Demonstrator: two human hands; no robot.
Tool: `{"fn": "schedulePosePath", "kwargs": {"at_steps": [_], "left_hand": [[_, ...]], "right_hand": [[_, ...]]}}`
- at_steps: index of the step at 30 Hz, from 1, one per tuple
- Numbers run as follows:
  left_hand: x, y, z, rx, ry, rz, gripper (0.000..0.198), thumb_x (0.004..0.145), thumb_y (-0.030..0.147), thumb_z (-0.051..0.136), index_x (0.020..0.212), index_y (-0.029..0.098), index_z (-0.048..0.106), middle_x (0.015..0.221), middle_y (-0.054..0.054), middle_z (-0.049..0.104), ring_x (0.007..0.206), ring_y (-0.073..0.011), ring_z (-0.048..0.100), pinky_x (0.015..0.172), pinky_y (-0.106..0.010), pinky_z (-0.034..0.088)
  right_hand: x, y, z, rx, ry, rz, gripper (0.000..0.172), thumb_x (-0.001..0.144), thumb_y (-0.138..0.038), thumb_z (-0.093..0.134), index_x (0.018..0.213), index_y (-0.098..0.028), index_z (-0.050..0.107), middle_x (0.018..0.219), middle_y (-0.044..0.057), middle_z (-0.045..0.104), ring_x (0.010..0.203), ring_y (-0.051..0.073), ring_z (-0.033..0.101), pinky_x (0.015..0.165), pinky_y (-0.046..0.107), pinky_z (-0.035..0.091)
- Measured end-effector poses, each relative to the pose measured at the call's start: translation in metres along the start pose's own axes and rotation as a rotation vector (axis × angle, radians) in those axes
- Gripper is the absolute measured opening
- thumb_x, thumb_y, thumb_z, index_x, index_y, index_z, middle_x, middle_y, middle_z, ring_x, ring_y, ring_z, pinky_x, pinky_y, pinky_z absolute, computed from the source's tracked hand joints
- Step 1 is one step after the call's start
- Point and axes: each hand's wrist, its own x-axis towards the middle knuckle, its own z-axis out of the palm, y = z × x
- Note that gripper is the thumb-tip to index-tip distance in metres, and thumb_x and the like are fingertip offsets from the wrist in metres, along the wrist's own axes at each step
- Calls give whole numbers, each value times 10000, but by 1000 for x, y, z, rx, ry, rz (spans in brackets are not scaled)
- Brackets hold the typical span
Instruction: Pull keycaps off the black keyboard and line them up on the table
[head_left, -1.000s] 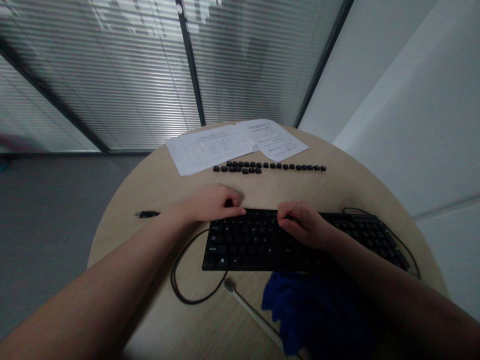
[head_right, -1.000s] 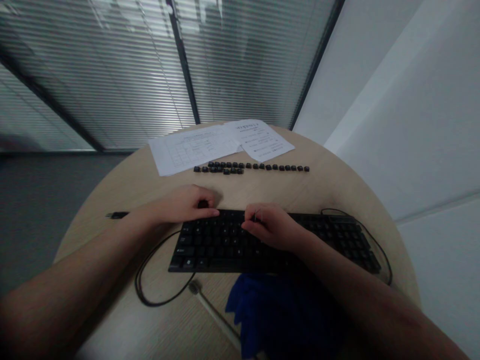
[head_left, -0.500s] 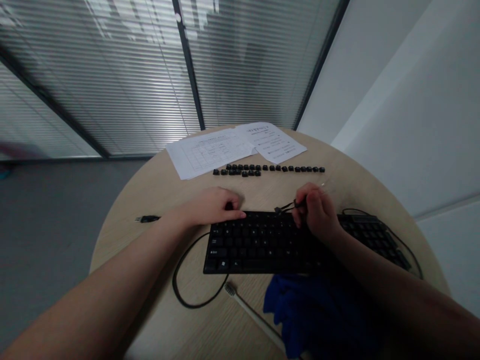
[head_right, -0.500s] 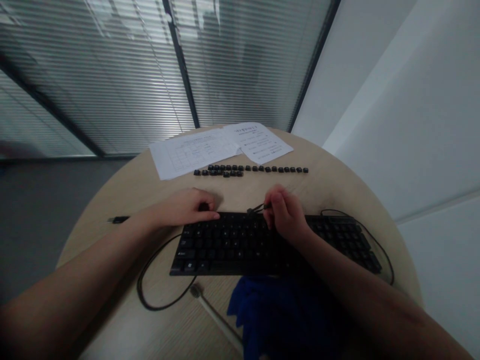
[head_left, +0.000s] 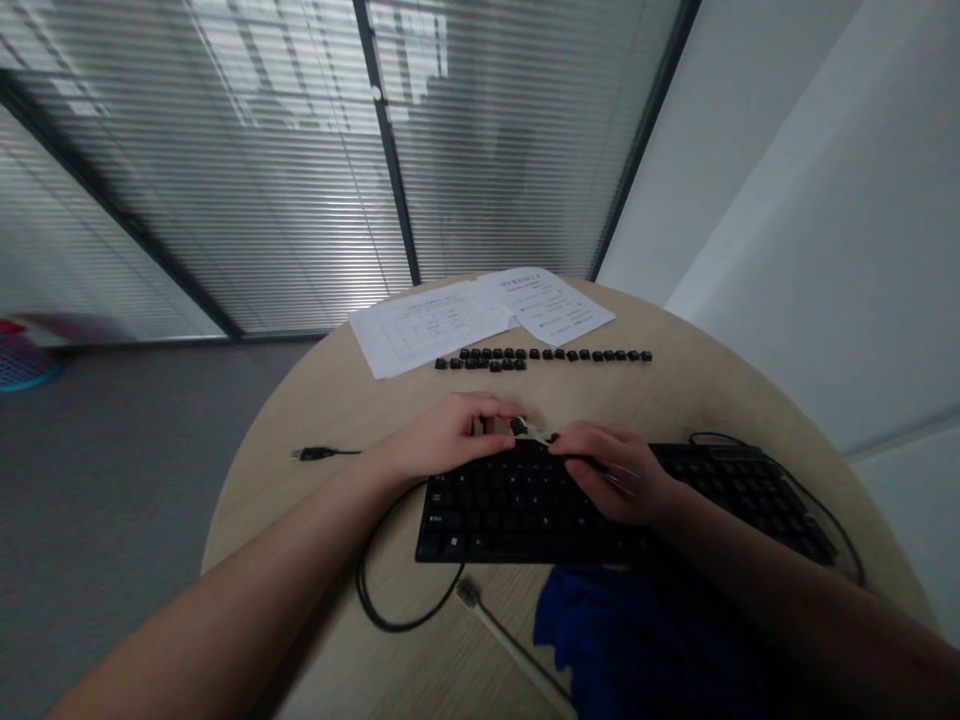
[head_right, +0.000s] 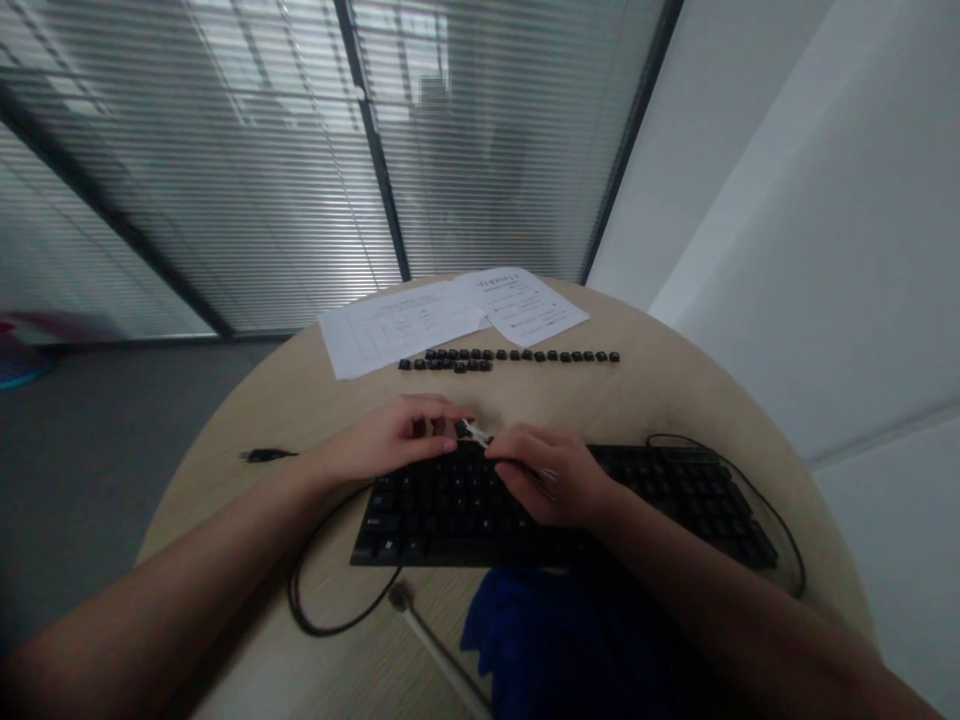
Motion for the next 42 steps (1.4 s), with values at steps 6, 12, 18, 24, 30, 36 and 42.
{"fn": "schedulePosePath", "kwargs": {"at_steps": [6, 12, 18, 24, 30, 36, 42], "left_hand": [[0, -8, 7, -299, -43, -77, 291, 874, 347, 685, 1091, 159, 725, 942, -66, 750, 819, -174, 671, 747, -316, 520], [1, -14, 8, -336, -34, -115, 240, 812, 334, 750, 968, 152, 735, 876, -46, 755, 771, -156, 663, 723, -297, 514], [-1, -18, 7, -333, -23, -148, 249, 802, 346, 762, 951, 149, 739, 840, -38, 747, 746, -148, 656, 704, -287, 506], [0, -17, 8, -380, -11, -169, 225, 781, 339, 776, 905, 155, 738, 821, -35, 740, 725, -139, 647, 683, -277, 499], [0, -17, 6, -383, 20, -192, 231, 745, 344, 802, 846, 152, 723, 791, -32, 727, 698, -131, 630, 654, -265, 486], [0, -22, 4, -408, 87, -183, 252, 761, 366, 790, 875, 152, 723, 769, -25, 693, 681, -127, 598, 632, -264, 454], [2, -22, -6, -305, 245, -135, 286, 806, 345, 737, 1019, 154, 730, 738, 16, 598, 668, -109, 504, 627, -259, 391]], "right_hand": [[-2, 0, 1, -13, -45, -37, 245, 938, -119, 545, 1143, -213, 642, 968, 75, 765, 825, 167, 735, 728, 265, 582], [0, 1, 1, 25, -42, -59, 268, 932, -106, 547, 1153, -215, 653, 993, 78, 779, 862, 168, 749, 767, 268, 596], [1, 1, 1, 7, -40, -78, 247, 931, -113, 552, 1127, -205, 670, 972, 84, 779, 831, 162, 743, 743, 260, 597], [-1, 2, 1, -9, -50, -83, 252, 938, -130, 535, 1130, -208, 680, 995, 84, 778, 873, 170, 744, 772, 286, 607], [2, -1, 1, 10, -54, -98, 267, 930, -104, 531, 1135, -207, 668, 1007, 82, 775, 874, 157, 740, 772, 265, 596], [-3, 1, 3, -66, -30, -123, 222, 938, -164, 550, 1131, -210, 650, 1020, 78, 759, 846, 167, 722, 745, 274, 578], [-2, 2, -2, -208, 153, -96, 142, 949, -241, 495, 957, -217, 635, 917, 80, 675, 816, 219, 628, 762, 379, 531]]}}
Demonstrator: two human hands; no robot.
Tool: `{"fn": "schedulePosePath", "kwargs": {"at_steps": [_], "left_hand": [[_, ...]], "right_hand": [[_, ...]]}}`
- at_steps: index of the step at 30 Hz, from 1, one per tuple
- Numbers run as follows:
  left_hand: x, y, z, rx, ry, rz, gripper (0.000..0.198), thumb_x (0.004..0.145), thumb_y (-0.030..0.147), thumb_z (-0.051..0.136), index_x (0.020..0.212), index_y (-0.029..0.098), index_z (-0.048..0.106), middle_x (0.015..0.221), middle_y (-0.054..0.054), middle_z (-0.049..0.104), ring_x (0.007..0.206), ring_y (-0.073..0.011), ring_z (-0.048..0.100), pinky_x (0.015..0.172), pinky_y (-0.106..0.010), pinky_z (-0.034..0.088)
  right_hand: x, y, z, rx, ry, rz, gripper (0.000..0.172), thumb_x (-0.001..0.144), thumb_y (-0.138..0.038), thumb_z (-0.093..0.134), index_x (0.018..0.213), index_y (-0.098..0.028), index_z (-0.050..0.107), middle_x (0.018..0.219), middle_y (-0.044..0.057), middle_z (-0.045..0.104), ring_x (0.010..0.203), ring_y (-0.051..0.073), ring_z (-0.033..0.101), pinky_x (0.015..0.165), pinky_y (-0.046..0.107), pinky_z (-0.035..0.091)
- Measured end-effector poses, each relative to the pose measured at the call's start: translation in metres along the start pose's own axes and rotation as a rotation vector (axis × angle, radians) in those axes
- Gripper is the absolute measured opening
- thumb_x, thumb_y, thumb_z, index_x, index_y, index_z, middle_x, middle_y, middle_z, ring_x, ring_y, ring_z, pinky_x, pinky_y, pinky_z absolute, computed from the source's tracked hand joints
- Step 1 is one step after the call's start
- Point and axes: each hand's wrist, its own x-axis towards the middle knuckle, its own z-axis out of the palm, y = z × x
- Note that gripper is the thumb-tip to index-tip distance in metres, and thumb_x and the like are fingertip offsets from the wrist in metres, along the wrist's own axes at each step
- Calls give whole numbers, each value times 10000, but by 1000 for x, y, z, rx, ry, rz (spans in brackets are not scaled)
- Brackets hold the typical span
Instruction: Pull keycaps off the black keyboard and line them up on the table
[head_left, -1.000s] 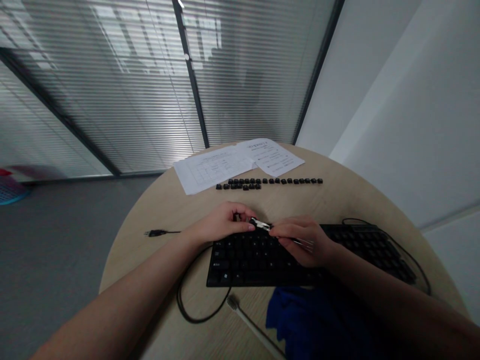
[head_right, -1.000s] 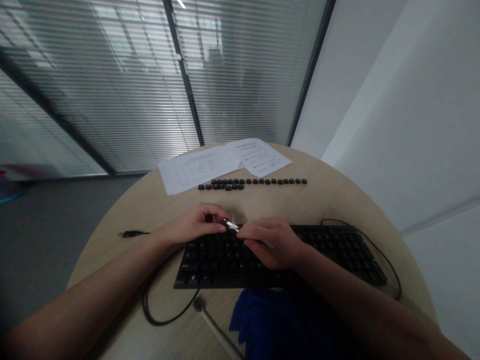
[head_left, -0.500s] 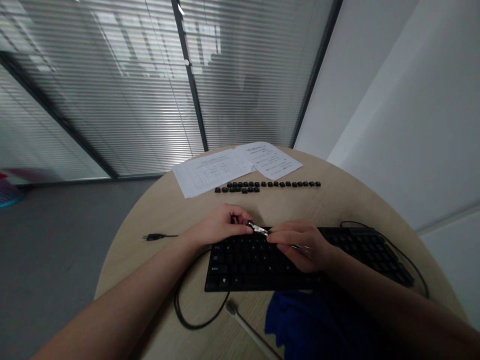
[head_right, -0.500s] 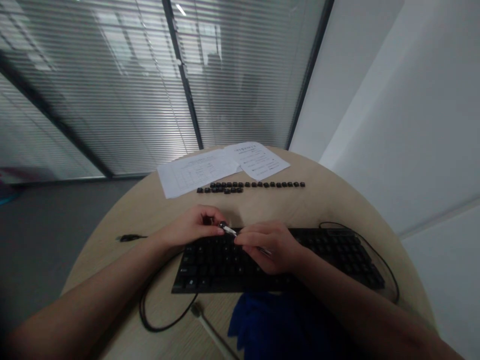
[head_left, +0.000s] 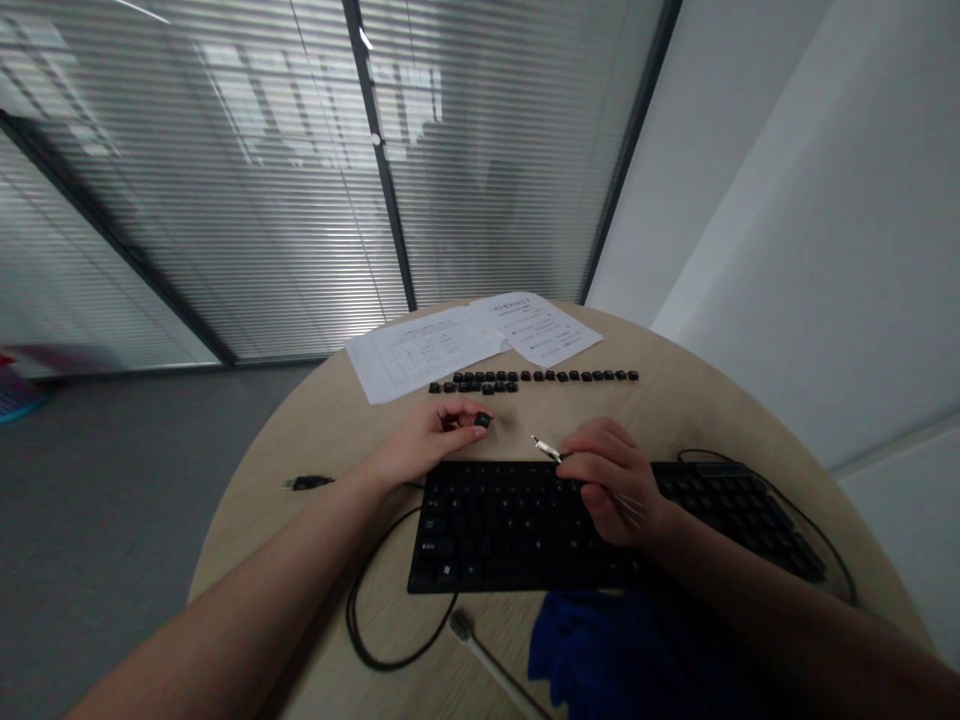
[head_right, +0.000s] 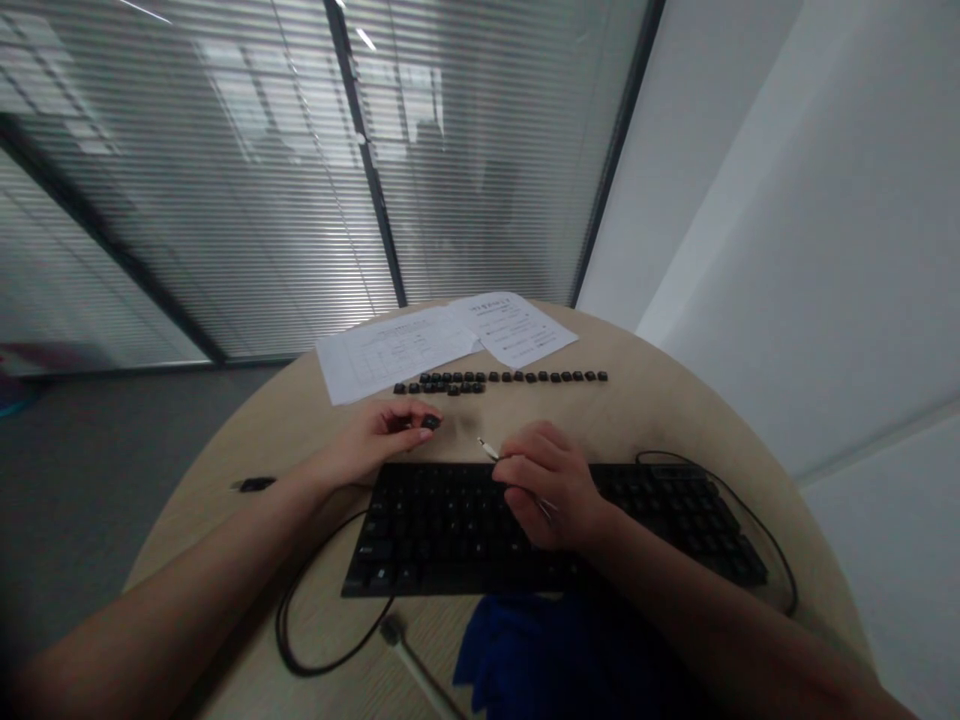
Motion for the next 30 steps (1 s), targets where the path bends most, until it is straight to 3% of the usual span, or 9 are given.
{"fn": "schedulePosePath", "kwargs": {"at_steps": [4, 8, 11, 19, 24, 27, 30], "left_hand": [[-5, 13, 4, 7, -112, -19, 310, 841, 337, 697, 1103, 172, 725, 691, 37, 534, 629, -103, 458, 584, -250, 346], [-11, 23, 15, -8, -221, -37, 324, 873, 357, 670, 1135, 173, 722, 728, 19, 585, 656, -116, 504, 617, -259, 396], [-13, 26, 22, -8, -282, -19, 339, 881, 364, 667, 1152, 169, 726, 777, -4, 640, 700, -133, 550, 654, -272, 442], [-16, 31, 32, 26, -361, 19, 312, 895, 321, 660, 1159, 171, 731, 840, -18, 701, 738, -143, 603, 674, -273, 475], [-19, 28, 36, -25, -349, 29, 432, 891, 279, 660, 1312, 182, 650, 978, -51, 743, 857, -178, 666, 787, -335, 526], [-19, 25, 39, -37, -323, 51, 511, 885, 286, 670, 1376, 169, 588, 952, -53, 732, 832, -175, 665, 759, -336, 533], [-16, 23, 35, 72, -247, 117, 467, 909, 320, 646, 1347, 162, 601, 923, -54, 725, 790, -172, 657, 727, -327, 528]], "right_hand": [[4, 0, 1, -132, 50, 36, 181, 934, -136, 485, 1000, -216, 633, 988, 98, 665, 933, 240, 623, 857, 401, 530], [1, 0, 6, -180, -31, 12, 315, 960, -89, 457, 1192, -220, 624, 825, 33, 659, 682, 157, 605, 627, 262, 502], [-1, -1, 9, -262, -89, 12, 280, 982, -160, 513, 1212, -232, 655, 745, 4, 657, 602, 136, 580, 569, 243, 456], [-2, -1, 13, -290, -132, -28, 183, 985, -248, 596, 1135, -238, 701, 782, 3, 719, 638, 127, 638, 604, 247, 480], [-2, 0, 13, -262, -154, -21, 138, 983, -248, 594, 1076, -234, 695, 827, 14, 741, 670, 138, 667, 616, 255, 499], [-4, 1, 14, -267, -163, -13, 101, 980, -245, 591, 1024, -222, 679, 828, 26, 739, 676, 149, 672, 623, 265, 504], [-5, 3, 13, -273, -206, 28, 94, 970, -255, 597, 1021, -215, 665, 859, 43, 742, 706, 161, 678, 635, 270, 512]]}}
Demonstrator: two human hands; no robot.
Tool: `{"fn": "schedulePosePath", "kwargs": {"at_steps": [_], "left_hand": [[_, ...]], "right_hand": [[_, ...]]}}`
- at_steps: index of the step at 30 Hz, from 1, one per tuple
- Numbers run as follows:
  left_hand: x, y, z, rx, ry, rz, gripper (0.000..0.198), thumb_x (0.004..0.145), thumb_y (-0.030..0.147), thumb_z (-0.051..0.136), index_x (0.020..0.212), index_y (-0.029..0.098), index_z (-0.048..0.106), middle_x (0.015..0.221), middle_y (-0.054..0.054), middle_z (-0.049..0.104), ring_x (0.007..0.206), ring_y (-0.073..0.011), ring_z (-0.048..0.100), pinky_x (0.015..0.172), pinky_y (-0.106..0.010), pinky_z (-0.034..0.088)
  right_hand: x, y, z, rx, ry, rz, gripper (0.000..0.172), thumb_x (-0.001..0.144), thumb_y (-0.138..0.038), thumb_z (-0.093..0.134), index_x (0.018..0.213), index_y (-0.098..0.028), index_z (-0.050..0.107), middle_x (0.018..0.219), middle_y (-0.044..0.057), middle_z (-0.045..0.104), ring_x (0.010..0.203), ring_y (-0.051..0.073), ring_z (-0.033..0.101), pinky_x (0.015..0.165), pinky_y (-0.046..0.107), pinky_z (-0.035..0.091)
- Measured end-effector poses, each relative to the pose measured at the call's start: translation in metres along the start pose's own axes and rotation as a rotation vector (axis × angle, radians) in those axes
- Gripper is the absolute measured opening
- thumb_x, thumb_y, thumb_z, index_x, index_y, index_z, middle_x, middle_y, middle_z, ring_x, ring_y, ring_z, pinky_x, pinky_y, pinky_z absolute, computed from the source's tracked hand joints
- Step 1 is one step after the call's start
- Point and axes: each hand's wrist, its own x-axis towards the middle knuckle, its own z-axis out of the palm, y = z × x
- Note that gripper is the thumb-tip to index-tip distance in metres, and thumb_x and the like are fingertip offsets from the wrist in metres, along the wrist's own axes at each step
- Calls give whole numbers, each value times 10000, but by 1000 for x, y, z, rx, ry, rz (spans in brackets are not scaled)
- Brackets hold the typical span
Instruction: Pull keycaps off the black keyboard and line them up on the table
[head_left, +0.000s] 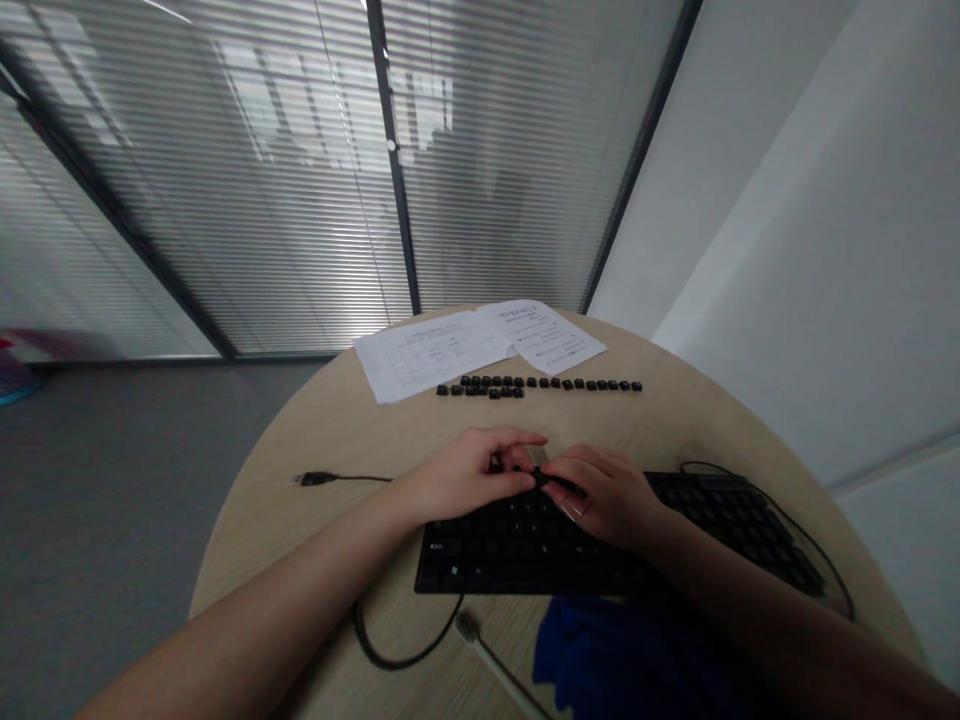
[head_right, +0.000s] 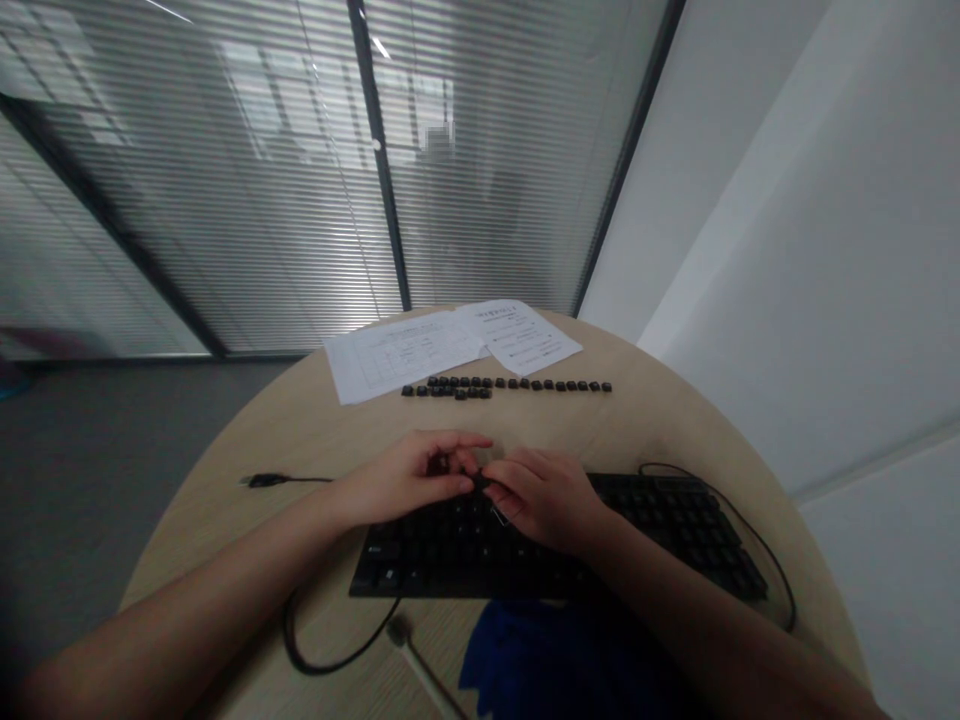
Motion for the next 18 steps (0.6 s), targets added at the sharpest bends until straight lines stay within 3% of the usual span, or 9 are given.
{"fn": "schedulePosePath", "kwargs": {"at_steps": [3, 6, 12, 18], "left_hand": [[2, -1, -14, 381, 129, 54, 319, 945, 327, 592, 1204, 172, 696, 897, -68, 724, 796, -186, 641, 756, -344, 502], [3, -5, -29, 646, 115, 110, 252, 964, 327, 554, 991, 183, 759, 881, -78, 723, 848, -209, 640, 792, -353, 474], [3, -12, -32, 676, -39, 123, 207, 915, 322, 605, 901, 195, 769, 862, -61, 721, 765, -188, 633, 718, -309, 443], [1, -14, -29, 672, -84, 130, 173, 873, 347, 651, 890, 210, 756, 842, -41, 718, 743, -195, 634, 675, -301, 425]], "right_hand": [[2, 2, -7, -11, -76, 13, 94, 960, -248, 598, 1015, -211, 665, 872, 48, 742, 729, 162, 681, 651, 262, 516], [10, 6, -19, -55, -169, 77, 124, 946, -235, 603, 1037, -207, 681, 901, 58, 747, 762, 177, 689, 677, 277, 515], [36, 41, -29, -93, -380, 409, 154, 910, -279, 655, 1019, -192, 720, 915, 59, 759, 773, 194, 682, 709, 303, 495], [70, 83, 2, -77, -566, 643, 193, 894, -272, 685, 1059, -192, 746, 1006, 68, 784, 885, 212, 704, 757, 291, 489]]}}
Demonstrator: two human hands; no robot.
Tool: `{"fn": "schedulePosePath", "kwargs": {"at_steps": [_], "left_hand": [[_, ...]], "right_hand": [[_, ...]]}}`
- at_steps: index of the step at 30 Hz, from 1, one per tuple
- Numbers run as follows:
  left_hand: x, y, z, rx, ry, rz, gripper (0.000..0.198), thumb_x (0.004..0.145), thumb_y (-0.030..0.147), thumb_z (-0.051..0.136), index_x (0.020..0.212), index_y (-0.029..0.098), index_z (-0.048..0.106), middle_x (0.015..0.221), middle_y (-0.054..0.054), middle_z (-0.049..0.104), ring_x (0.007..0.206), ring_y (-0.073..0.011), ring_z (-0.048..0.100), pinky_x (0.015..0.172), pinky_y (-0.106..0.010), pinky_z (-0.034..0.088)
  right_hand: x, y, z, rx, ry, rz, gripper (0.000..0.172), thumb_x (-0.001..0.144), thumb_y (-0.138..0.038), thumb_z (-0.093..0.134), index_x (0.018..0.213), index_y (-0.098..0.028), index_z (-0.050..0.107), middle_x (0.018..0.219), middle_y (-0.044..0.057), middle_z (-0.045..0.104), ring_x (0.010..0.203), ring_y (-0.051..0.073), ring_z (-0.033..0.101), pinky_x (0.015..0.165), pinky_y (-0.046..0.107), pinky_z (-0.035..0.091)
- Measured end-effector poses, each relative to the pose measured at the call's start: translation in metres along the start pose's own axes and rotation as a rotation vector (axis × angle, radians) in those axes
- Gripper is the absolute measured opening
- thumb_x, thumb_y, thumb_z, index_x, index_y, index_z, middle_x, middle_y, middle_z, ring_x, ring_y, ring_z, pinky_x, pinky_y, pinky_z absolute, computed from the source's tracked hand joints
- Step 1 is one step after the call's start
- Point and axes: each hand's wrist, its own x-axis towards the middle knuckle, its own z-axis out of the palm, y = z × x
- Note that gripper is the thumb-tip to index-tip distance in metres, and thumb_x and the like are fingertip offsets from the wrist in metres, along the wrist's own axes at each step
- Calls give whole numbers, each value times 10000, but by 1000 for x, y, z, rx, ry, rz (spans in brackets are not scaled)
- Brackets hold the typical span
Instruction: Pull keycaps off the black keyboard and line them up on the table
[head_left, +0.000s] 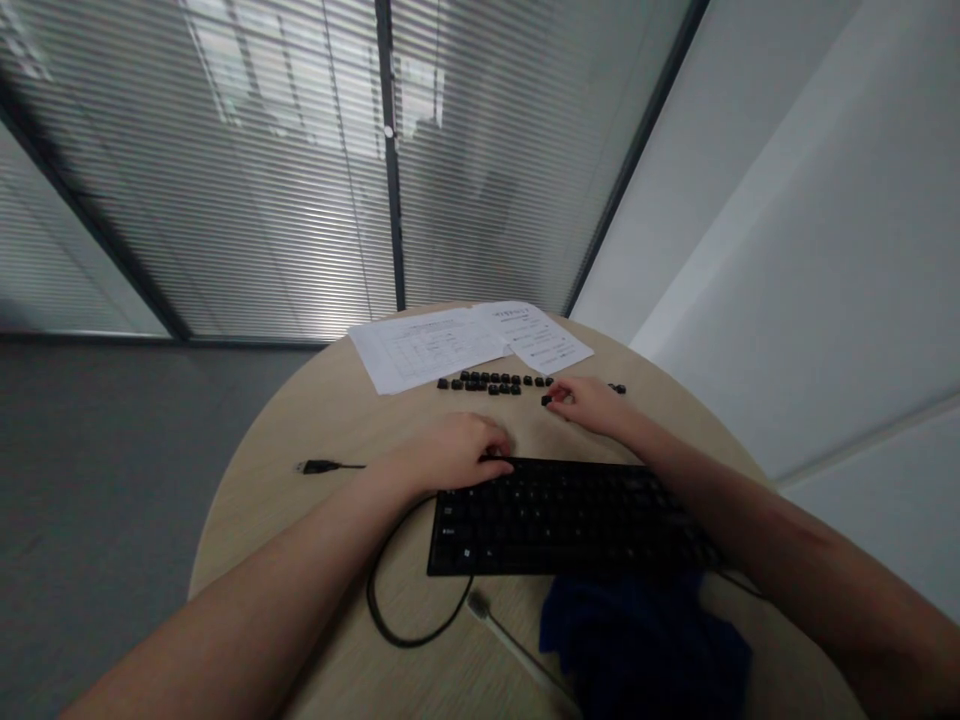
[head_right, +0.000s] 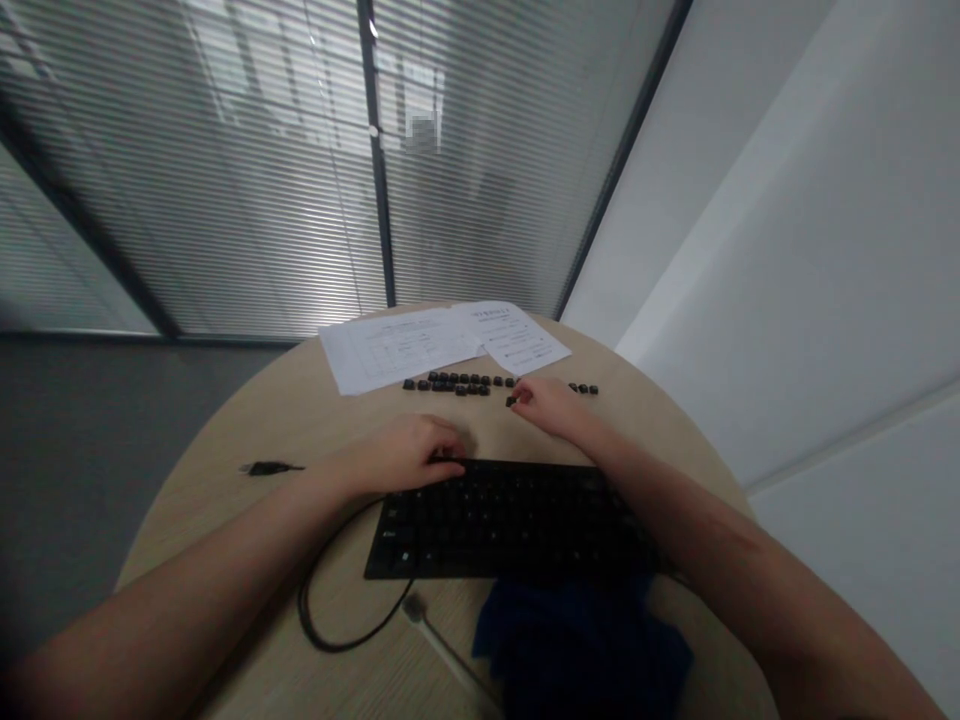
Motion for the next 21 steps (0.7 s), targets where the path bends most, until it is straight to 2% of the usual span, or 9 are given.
{"fn": "schedulePosePath", "kwargs": {"at_steps": [4, 8, 14, 21], "left_hand": [[-1, -1, -2, 5, -12, -15, 168, 854, 355, 678, 901, 209, 747, 849, -39, 719, 744, -196, 629, 667, -298, 409], [-2, -1, -3, 4, -18, -17, 160, 846, 349, 683, 903, 212, 742, 848, -36, 720, 754, -192, 631, 682, -292, 405], [-2, -1, -3, -16, -14, -11, 208, 833, 404, 705, 909, 216, 750, 850, -42, 719, 748, -201, 626, 677, -304, 403], [-1, -3, -1, 32, -12, 10, 273, 844, 469, 699, 916, 208, 737, 862, -41, 720, 768, -206, 638, 664, -305, 410]], "right_hand": [[28, -6, 10, -36, -28, 20, 216, 896, -258, 676, 1084, -181, 750, 1028, 78, 786, 925, 217, 706, 781, 286, 489], [42, -8, 16, -66, -39, 9, 217, 895, -246, 669, 1078, -170, 757, 994, 87, 789, 903, 219, 704, 772, 292, 483], [50, -5, 19, -98, -50, -14, 237, 889, -254, 659, 1078, -170, 773, 963, 83, 792, 879, 224, 695, 749, 299, 468], [47, -6, 19, -99, -6, -43, 251, 908, -277, 652, 1101, -179, 779, 980, 86, 791, 898, 226, 693, 779, 301, 476]]}}
